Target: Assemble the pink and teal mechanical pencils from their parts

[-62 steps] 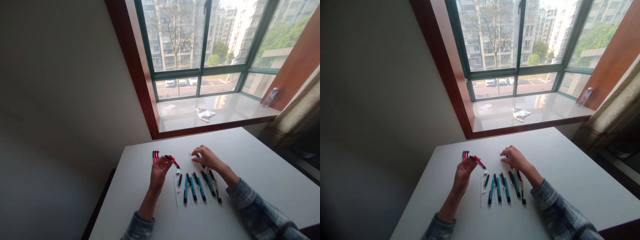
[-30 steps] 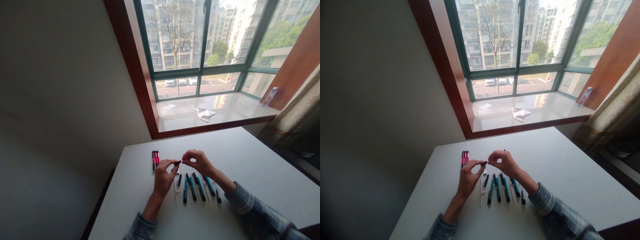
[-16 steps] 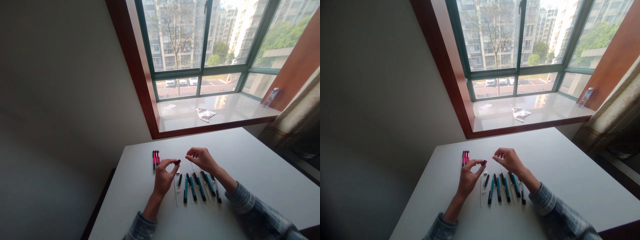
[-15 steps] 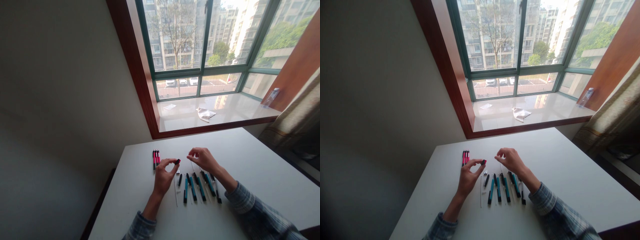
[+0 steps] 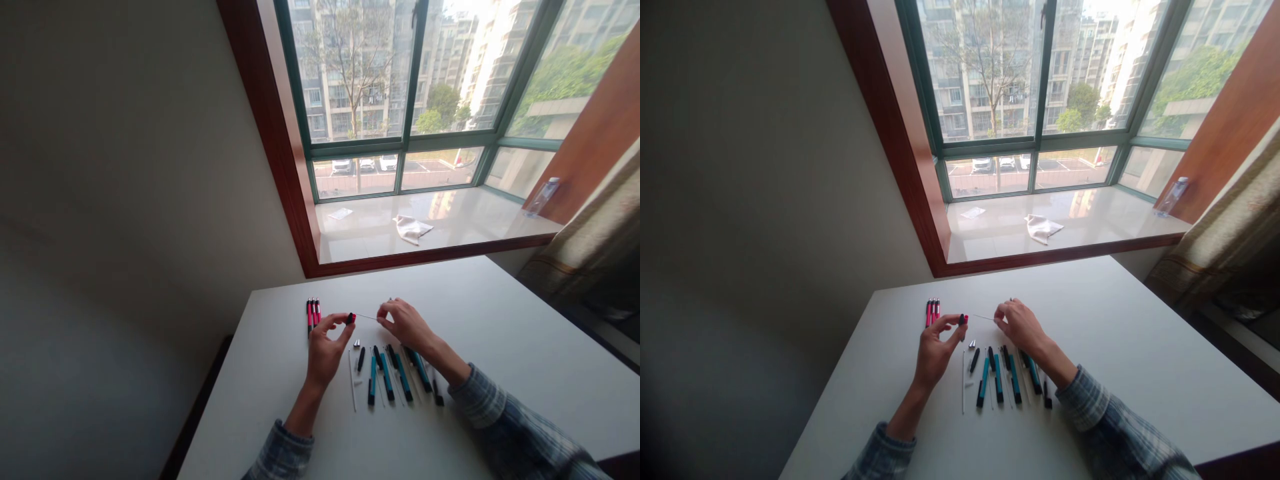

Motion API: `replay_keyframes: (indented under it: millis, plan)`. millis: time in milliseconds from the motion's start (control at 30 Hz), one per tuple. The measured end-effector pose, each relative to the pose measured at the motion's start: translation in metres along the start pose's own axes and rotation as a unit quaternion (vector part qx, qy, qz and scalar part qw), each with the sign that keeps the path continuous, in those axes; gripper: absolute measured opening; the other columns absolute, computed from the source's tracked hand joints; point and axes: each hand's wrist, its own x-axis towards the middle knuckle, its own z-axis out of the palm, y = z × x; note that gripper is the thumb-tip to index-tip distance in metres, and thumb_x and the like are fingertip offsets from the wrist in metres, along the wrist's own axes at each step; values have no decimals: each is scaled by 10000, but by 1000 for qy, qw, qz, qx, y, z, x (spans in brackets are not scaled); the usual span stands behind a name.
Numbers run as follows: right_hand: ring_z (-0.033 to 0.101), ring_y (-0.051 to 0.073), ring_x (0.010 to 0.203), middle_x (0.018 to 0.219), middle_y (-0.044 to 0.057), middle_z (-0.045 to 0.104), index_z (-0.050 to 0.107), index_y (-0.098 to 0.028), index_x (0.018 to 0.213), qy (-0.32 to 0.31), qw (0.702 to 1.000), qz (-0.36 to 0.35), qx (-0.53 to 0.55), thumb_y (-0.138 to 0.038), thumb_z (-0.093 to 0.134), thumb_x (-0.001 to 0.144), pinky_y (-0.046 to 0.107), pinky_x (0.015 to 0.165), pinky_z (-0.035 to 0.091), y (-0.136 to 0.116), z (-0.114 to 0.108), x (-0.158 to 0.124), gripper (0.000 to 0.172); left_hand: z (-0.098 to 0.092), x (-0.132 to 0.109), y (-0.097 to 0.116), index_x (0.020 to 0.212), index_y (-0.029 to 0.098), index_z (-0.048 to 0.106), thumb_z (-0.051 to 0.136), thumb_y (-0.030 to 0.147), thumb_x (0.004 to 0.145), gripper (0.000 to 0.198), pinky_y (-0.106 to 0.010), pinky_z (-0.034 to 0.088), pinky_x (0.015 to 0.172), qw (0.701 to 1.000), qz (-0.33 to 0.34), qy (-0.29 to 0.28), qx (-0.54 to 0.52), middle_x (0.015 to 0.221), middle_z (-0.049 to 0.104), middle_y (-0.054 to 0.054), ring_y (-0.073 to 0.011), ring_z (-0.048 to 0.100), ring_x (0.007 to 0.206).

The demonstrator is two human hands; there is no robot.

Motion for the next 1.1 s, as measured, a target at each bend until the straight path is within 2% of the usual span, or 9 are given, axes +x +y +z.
replay_keyframes:
  millis: [100, 233, 367, 533, 733, 900, 1033, 1100]
  plan:
    - [638, 188, 773, 873, 37, 724, 704, -200, 975, 50, 988, 15, 148, -337, 599, 969, 315, 725, 493, 1, -7, 3, 173, 0, 1, -1, 1000, 255, 786, 716, 410, 865, 218, -428, 507, 898, 1000, -15, -9, -5, 1034, 784, -43, -249, 690, 970]
    - [617, 154, 692, 867, 25, 701, 665, -197, 1172, 78, 932, 11, 354, -444, 642, 938, 296, 649, 510, -5, -12, 8, 341, 2, 1, -2, 1014, 248, 793, 727, 414, 853, 240, -442, 505, 912, 999, -32, -24, -4, 1029, 787, -55, -258, 695, 974]
    - [646, 148, 687, 878, 40, 703, 701, -178, 1011, 87, 883, -11, 461, -457, 710, 897, 295, 644, 523, -18, -13, 9, 302, 4, -1, -2, 1016, 251, 794, 743, 414, 842, 244, -448, 507, 908, 999, -26, -35, 3, 1033, 788, -55, -262, 697, 976]
    - [691, 159, 700, 890, 43, 727, 698, -184, 934, 71, 875, -19, 479, -441, 769, 855, 276, 599, 524, -28, -11, 6, 278, 6, -2, 0, 1001, 256, 795, 741, 394, 842, 217, -441, 507, 896, 999, -11, -46, 5, 1003, 792, -48, -262, 700, 958]
    - [713, 181, 769, 868, 43, 753, 720, -185, 923, 51, 870, -27, 491, -413, 803, 828, 321, 733, 590, -28, -6, 7, 261, 6, -1, 2, 998, 260, 792, 732, 400, 846, 215, -435, 510, 879, 999, -2, -52, 8, 993, 787, -43, -260, 697, 941]
    - [721, 191, 798, 878, 43, 759, 725, -192, 938, 83, 876, -38, 473, -413, 790, 844, 342, 778, 599, -27, -6, 8, 249, 6, -3, 3, 990, 257, 792, 732, 404, 843, 217, -439, 513, 882, 999, -7, -54, 8, 996, 786, -47, -264, 699, 948]
    - [738, 218, 893, 1000, 68, 780, 766, -194, 1007, -1, 898, -63, 435, -441, 767, 857, 366, 833, 611, -22, -12, 8, 289, 6, -3, 0, 993, 255, 792, 734, 419, 842, 231, -452, 512, 895, 998, -15, -61, 2, 998, 783, -52, -269, 698, 950]
    - [738, 235, 964, 1070, 75, 781, 777, -207, 1075, -19, 911, -77, 404, -446, 752, 869, 383, 878, 607, -15, -19, 9, 316, 6, -2, -2, 997, 249, 789, 731, 425, 849, 237, -459, 507, 923, 997, -21, -67, -15, 1009, 782, -56, -268, 697, 970]
